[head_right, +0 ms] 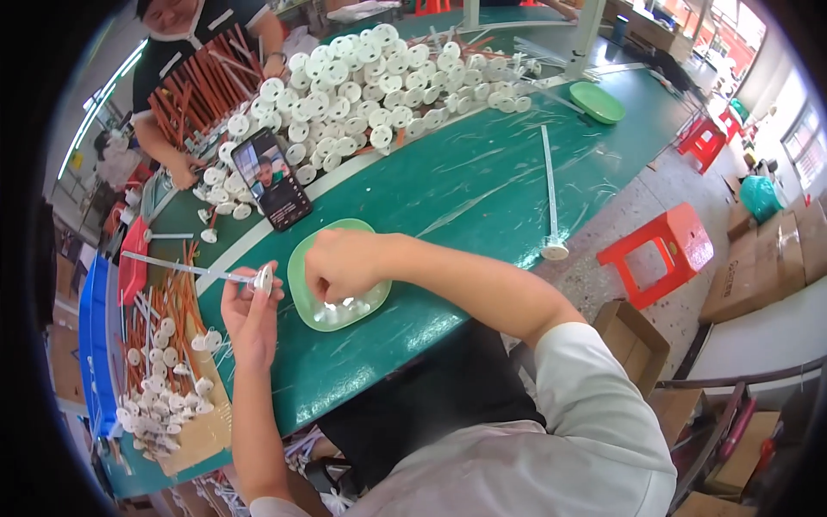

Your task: Assembling LED light components by attaching light strips to circular plastic bases and bundling them into groups.

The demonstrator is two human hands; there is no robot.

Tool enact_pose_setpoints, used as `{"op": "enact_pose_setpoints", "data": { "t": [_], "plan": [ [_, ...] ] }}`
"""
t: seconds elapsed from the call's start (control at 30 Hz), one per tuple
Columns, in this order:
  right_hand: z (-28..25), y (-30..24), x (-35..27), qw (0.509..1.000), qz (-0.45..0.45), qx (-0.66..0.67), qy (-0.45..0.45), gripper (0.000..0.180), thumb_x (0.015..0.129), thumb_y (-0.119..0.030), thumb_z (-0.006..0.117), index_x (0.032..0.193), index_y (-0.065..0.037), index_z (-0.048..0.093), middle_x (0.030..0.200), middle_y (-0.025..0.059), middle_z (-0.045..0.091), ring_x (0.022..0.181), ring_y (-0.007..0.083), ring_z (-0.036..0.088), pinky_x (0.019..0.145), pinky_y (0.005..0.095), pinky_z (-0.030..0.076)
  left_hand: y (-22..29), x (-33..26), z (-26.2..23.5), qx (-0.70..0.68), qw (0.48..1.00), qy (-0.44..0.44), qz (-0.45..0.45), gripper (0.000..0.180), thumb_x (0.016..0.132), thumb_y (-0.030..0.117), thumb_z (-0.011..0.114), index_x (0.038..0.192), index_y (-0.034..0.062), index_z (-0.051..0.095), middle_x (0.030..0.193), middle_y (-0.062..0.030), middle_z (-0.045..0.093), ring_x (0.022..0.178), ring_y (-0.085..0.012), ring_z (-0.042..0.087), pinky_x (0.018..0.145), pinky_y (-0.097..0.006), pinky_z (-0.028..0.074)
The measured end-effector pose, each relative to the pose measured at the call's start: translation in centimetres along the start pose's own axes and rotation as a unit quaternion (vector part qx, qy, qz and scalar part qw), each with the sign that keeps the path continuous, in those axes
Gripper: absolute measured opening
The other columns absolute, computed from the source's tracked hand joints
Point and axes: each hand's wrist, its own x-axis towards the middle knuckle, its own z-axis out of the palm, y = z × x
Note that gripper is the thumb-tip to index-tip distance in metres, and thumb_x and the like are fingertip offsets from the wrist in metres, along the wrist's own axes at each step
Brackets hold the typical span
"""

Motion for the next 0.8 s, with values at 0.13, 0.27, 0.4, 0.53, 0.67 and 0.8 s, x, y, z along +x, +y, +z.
{"op": "enact_pose_setpoints", "data": {
  "t": [0.13, 0.27, 0.4, 0.53, 0.67, 0.8],
  "plan": [
    [-0.5, -0.6, 0.0, 0.996, -0.011, 0.078, 0.05, 0.011, 0.072, -0.007, 0.069, 0.081, -0.003, 0.072, 0.073, 0.0107, 0.07, 0.066, 0.026, 0.068, 0.064, 0.0353, 0.053, 0.4, 0.0, 0.3, 0.01, 1.0, -0.001, -0.003, 0.035, 0.088, 0.0, 0.068, 0.118, 0.0038, 0.051, 0.123, -0.0215, 0.062, 0.102, -0.0217, 0.064, 0.084, -0.029, 0.051],
    [0.0, -0.9, 0.4, 0.992, -0.017, 0.064, 0.109, 0.008, 0.074, -0.007, 0.067, 0.08, -0.002, 0.07, 0.068, 0.0101, 0.069, 0.063, 0.027, 0.067, 0.063, 0.0354, 0.053, 0.7, -0.1, 0.1, 0.015, 1.0, -0.011, 0.006, 0.037, 0.087, 0.001, 0.069, 0.119, 0.0032, 0.051, 0.123, -0.0214, 0.062, 0.103, -0.0225, 0.064, 0.085, -0.031, 0.052],
    [-0.4, -0.7, -0.6, 0.996, 0.015, -0.003, 0.084, 0.013, 0.077, -0.01, 0.068, 0.088, -0.004, 0.069, 0.083, 0.0106, 0.071, 0.072, 0.0292, 0.068, 0.066, 0.0379, 0.054, 0.2, 0.6, 1.4, 0.006, 1.0, -0.015, -0.003, 0.036, 0.086, -0.001, 0.069, 0.118, 0.0026, 0.051, 0.123, -0.0214, 0.062, 0.102, -0.0216, 0.064, 0.084, -0.03, 0.051],
    [-2.7, -1.8, -5.4, 0.928, 0.044, -0.187, 0.32, 0.04, 0.079, -0.024, 0.073, 0.116, -0.011, 0.064, 0.12, 0.0115, 0.064, 0.109, 0.0332, 0.059, 0.093, 0.0448, 0.049, 1.1, -0.1, -0.6, 0.047, 0.999, 0.021, 0.015, 0.033, 0.086, -0.005, 0.067, 0.115, 0.0034, 0.053, 0.122, -0.0206, 0.063, 0.1, -0.0188, 0.064, 0.084, -0.028, 0.051],
    [-4.1, 1.3, -17.8, 0.659, 0.537, -0.346, 0.397, 0.054, 0.086, -0.039, 0.069, 0.122, -0.001, 0.057, 0.115, 0.0242, 0.062, 0.111, 0.039, 0.058, 0.091, 0.0478, 0.05, 1.3, 0.3, 1.2, 0.031, 0.999, 0.01, 0.012, 0.032, 0.086, -0.007, 0.066, 0.114, 0.0039, 0.053, 0.12, -0.019, 0.064, 0.099, -0.0184, 0.064, 0.084, -0.028, 0.051],
    [-3.3, 4.6, -24.1, 0.687, 0.603, -0.278, 0.295, 0.035, 0.084, -0.029, 0.07, 0.099, 0.001, 0.062, 0.1, 0.024, 0.066, 0.092, 0.0406, 0.065, 0.079, 0.0481, 0.053, 0.7, 0.1, 1.4, 0.061, 0.998, 0.0, -0.003, 0.031, 0.086, -0.004, 0.068, 0.112, 0.0048, 0.054, 0.117, -0.017, 0.066, 0.098, -0.0186, 0.065, 0.087, -0.029, 0.051]
  ]
}}
